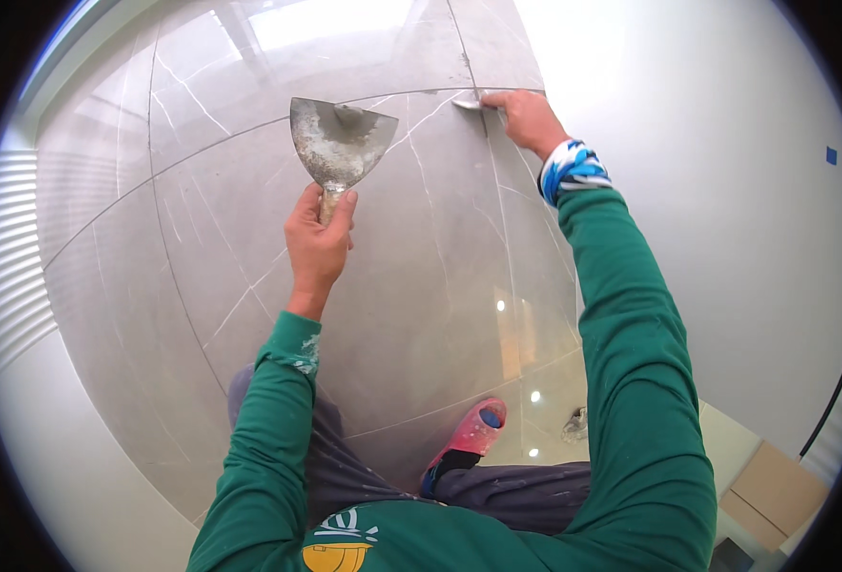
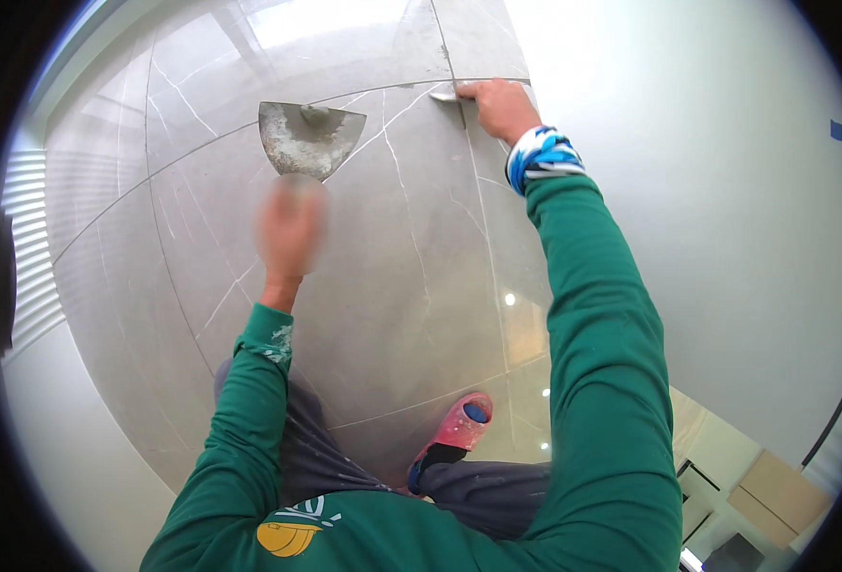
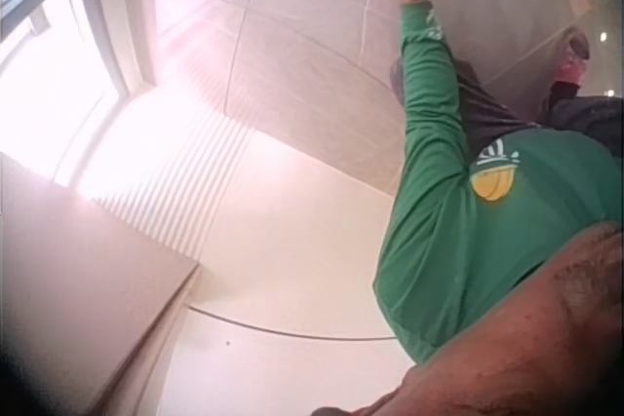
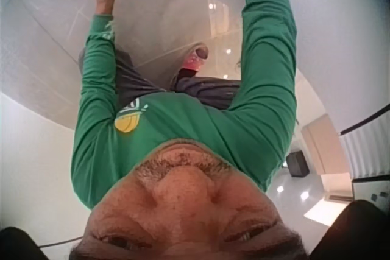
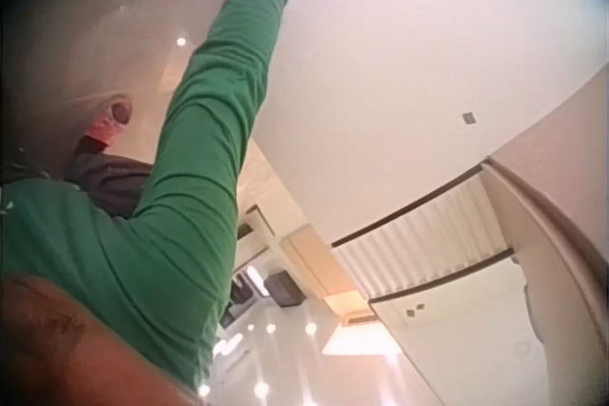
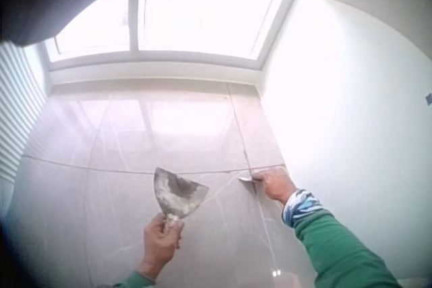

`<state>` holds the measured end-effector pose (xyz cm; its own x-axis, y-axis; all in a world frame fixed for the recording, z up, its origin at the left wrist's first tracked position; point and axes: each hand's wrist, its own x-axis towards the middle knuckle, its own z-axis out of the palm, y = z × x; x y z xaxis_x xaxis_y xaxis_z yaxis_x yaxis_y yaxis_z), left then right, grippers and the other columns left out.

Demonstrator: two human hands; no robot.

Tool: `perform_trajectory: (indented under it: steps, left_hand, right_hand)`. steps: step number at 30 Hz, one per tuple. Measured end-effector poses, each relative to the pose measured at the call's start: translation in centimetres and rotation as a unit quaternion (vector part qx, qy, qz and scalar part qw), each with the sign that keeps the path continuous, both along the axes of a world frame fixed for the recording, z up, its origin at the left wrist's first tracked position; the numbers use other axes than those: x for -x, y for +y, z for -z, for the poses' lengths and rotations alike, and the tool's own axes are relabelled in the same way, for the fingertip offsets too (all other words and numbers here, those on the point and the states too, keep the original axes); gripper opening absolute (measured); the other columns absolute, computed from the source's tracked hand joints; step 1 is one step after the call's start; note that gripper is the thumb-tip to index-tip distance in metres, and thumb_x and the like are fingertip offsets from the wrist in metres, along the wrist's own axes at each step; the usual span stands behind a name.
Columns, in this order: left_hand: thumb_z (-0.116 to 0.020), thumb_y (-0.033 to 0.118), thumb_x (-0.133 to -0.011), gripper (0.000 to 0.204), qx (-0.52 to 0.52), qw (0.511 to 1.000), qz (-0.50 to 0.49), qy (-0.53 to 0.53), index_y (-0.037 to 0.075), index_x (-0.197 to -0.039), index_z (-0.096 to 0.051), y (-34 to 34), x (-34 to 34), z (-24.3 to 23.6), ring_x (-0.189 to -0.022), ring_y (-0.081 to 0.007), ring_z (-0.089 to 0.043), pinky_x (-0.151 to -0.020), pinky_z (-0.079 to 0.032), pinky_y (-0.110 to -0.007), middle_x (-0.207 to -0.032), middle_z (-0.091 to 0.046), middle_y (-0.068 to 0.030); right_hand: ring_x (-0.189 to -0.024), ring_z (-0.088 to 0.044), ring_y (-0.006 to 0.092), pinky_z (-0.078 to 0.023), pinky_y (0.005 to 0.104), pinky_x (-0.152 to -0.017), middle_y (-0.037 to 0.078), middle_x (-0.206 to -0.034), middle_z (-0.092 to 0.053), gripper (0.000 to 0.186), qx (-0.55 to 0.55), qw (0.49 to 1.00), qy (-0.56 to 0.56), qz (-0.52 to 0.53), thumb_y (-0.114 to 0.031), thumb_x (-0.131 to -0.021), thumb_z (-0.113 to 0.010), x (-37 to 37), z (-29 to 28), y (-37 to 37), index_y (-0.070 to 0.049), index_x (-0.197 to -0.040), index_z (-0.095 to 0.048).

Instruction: The person applies grout to the joints between floor tiles using a putty knife and a trowel, then wipes the excess away with a cloth.

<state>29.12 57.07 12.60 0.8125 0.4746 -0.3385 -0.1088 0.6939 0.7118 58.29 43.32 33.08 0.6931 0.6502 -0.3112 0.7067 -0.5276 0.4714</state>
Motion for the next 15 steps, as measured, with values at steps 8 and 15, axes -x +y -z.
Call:
perform_trajectory:
  steps: [8,15]
  left_hand:
    - [-0.075,0.021,-0.098,0.027,0.002,1.000,0.001,-0.001,0.000,-0.115,-0.070,-0.6,0.4,0.7,-0.053,-0.0047,-0.051,-0.047,-0.041,-0.024,-0.071,-0.060,0.0020]
    - [-0.075,0.021,-0.098,0.030,-0.004,1.000,-0.003,0.003,0.000,-0.118,-0.070,-0.7,0.3,0.2,-0.053,-0.0044,-0.050,-0.047,-0.041,-0.024,-0.070,-0.059,0.0029]
  right_hand:
    - [-0.106,-0.069,0.0277,-0.052,0.0419,-0.091,0.007,-0.114,-0.078,0.049,0.060,0.996,0.001,-0.060,0.002,-0.092,-0.048,2.6,-1.2,-4.2,-0.023,-0.119,-0.080]
    - [-0.122,-0.063,0.0227,-0.041,0.0423,-0.109,0.002,-0.123,-0.076,0.049,0.026,0.993,-0.025,-0.115,0.005,-0.093,-0.050,-0.9,1.0,2.3,-0.021,-0.121,-0.080]
